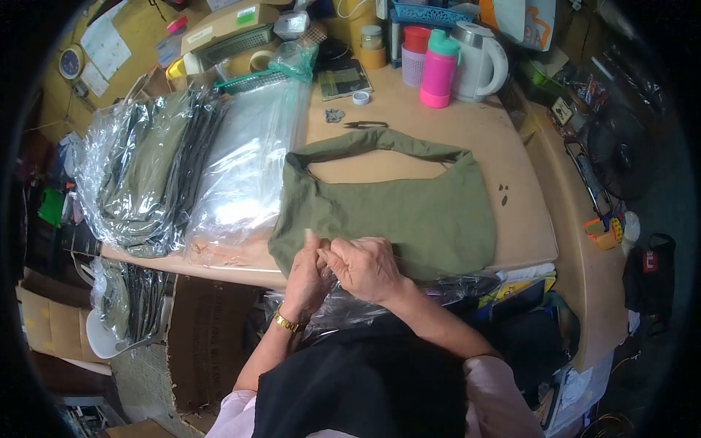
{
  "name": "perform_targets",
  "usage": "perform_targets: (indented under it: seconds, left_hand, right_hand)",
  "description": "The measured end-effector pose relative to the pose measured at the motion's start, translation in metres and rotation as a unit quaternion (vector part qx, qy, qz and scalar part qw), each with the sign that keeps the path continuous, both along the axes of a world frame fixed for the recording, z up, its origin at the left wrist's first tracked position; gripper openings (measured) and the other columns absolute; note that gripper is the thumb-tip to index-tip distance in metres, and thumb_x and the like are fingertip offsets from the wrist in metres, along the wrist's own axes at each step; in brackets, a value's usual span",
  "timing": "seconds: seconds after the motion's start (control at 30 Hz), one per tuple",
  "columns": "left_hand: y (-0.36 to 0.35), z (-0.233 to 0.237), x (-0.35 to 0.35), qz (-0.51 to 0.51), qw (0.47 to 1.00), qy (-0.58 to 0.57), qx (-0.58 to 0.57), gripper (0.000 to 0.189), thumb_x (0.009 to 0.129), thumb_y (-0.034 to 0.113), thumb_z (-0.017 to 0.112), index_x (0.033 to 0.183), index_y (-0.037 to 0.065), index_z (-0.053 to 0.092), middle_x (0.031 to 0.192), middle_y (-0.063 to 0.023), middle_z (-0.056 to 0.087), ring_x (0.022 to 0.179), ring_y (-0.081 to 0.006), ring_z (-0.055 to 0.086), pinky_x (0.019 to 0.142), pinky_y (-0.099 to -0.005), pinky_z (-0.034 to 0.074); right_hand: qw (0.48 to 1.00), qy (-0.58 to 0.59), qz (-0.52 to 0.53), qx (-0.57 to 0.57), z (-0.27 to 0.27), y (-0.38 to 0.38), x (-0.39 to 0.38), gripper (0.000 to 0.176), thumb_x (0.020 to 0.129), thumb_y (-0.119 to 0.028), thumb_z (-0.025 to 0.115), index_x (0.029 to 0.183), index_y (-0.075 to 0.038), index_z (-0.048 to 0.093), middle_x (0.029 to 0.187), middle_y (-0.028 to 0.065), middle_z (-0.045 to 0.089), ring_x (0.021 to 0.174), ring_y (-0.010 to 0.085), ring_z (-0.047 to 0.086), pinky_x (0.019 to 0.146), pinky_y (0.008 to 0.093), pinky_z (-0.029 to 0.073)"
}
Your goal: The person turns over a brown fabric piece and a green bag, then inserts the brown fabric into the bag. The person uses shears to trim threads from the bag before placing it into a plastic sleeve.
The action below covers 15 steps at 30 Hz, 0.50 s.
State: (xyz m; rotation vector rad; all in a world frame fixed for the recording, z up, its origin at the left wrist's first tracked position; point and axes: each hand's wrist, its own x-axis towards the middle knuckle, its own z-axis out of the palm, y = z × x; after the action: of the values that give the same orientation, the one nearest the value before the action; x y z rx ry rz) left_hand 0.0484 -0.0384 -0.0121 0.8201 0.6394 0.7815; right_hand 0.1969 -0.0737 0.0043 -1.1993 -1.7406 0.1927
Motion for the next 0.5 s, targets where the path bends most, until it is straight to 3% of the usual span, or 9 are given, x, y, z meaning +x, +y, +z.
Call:
perform_targets:
  seconds: [0.07, 0.1, 0.13, 0.17, 0.2, 0.27, 0.4, 0.43, 0.5]
  left_hand:
    - [-0.001, 0.01, -0.003, 0.0, 1.0, -0.025, -0.01, 0.041, 0.106, 0.042, 0.049, 0.081, 0.01, 0.051, 0.071, 0.0049, 0.049, 0.059, -0.0063, 0.039, 0.054, -0.0217, 0.034]
    - [0.001, 0.015, -0.005, 0.001, 0.999, -0.05, -0.017, 0.035, 0.105, 0.038, 0.053, 0.086, 0.009, 0.054, 0.074, 0.0038, 0.052, 0.061, -0.0064, 0.043, 0.054, -0.0214, 0.036]
    - [0.008, 0.006, -0.014, -0.018, 0.994, 0.017, 0.104, 0.018, 0.099, 0.021, 0.065, 0.102, 0.005, 0.058, 0.087, -0.0013, 0.063, 0.072, -0.0075, 0.057, 0.063, -0.0214, 0.048]
    - [0.01, 0.008, -0.018, -0.017, 0.994, 0.017, 0.104, 0.018, 0.099, 0.021, 0.065, 0.102, 0.005, 0.058, 0.087, -0.0013, 0.063, 0.072, -0.0075, 0.057, 0.063, -0.0214, 0.048]
    - [0.01, 0.012, -0.021, 0.015, 0.994, 0.03, 0.107, 0.02, 0.095, 0.014, 0.07, 0.107, 0.003, 0.058, 0.094, -0.0041, 0.065, 0.079, -0.0092, 0.061, 0.072, -0.0236, 0.052]
    - [0.014, 0.011, -0.025, 0.086, 0.991, 0.009, 0.1, 0.045, 0.087, 0.003, 0.077, 0.125, -0.002, 0.054, 0.109, -0.0095, 0.068, 0.097, -0.0139, 0.068, 0.09, -0.0289, 0.057]
    - [0.014, 0.028, -0.019, 0.11, 0.988, 0.02, 0.104, 0.061, 0.092, 0.014, 0.074, 0.143, -0.003, 0.046, 0.112, -0.0102, 0.069, 0.103, -0.0143, 0.067, 0.09, -0.0283, 0.056]
    - [0.016, 0.03, -0.02, 0.111, 0.988, 0.019, 0.104, 0.061, 0.092, 0.014, 0.074, 0.143, -0.003, 0.046, 0.112, -0.0102, 0.069, 0.103, -0.0143, 0.067, 0.09, -0.0283, 0.056]
    - [0.019, 0.032, -0.021, -0.021, 0.993, 0.081, 0.089, 0.046, 0.094, 0.02, 0.073, 0.13, -0.004, 0.059, 0.104, -0.0095, 0.072, 0.098, -0.0124, 0.068, 0.085, -0.0251, 0.055]
  right_hand:
    - [0.999, 0.032, 0.007, -0.018, 0.0, -0.004, 0.001, 0.027, 0.096, -0.023, 0.065, 0.077, -0.005, 0.058, 0.06, 0.0135, 0.056, 0.052, 0.0335, 0.057, 0.05, 0.0408, 0.045]
    - [0.996, 0.062, -0.003, -0.066, 0.004, -0.006, 0.007, 0.026, 0.095, -0.022, 0.067, 0.078, -0.005, 0.057, 0.059, 0.0103, 0.055, 0.05, 0.0276, 0.054, 0.05, 0.0371, 0.043]
    - [0.989, 0.093, -0.011, -0.113, 0.007, -0.008, 0.012, 0.026, 0.095, -0.02, 0.07, 0.078, -0.005, 0.057, 0.058, 0.0071, 0.055, 0.047, 0.0217, 0.051, 0.049, 0.0335, 0.042]
    - [0.989, 0.093, -0.011, -0.113, 0.011, -0.01, 0.015, 0.026, 0.095, -0.02, 0.07, 0.078, -0.005, 0.057, 0.058, 0.0071, 0.055, 0.047, 0.0217, 0.051, 0.049, 0.0335, 0.042]
    - [0.974, 0.155, 0.018, -0.165, 0.014, -0.013, 0.017, 0.025, 0.093, -0.017, 0.072, 0.078, -0.005, 0.057, 0.058, 0.0027, 0.054, 0.05, 0.0143, 0.048, 0.049, 0.0302, 0.04]
    - [0.947, 0.213, 0.034, -0.237, 0.016, -0.016, 0.02, 0.02, 0.089, -0.006, 0.076, 0.081, -0.003, 0.058, 0.063, -0.0057, 0.05, 0.06, -0.0001, 0.044, 0.05, 0.0231, 0.037]
    - [0.952, 0.233, 0.002, -0.198, 0.021, -0.019, 0.019, 0.017, 0.09, -0.006, 0.074, 0.084, -0.002, 0.059, 0.064, -0.004, 0.052, 0.06, 0.0011, 0.045, 0.052, 0.0227, 0.039]
    - [0.957, 0.215, -0.003, -0.196, 0.024, -0.02, 0.019, 0.016, 0.09, -0.005, 0.074, 0.085, -0.001, 0.06, 0.065, -0.0026, 0.053, 0.059, 0.0024, 0.047, 0.053, 0.0232, 0.04]
    - [0.961, 0.196, -0.008, -0.195, 0.028, -0.019, 0.018, 0.014, 0.09, -0.004, 0.074, 0.085, -0.001, 0.06, 0.066, -0.0011, 0.055, 0.059, 0.0037, 0.049, 0.053, 0.0237, 0.042]
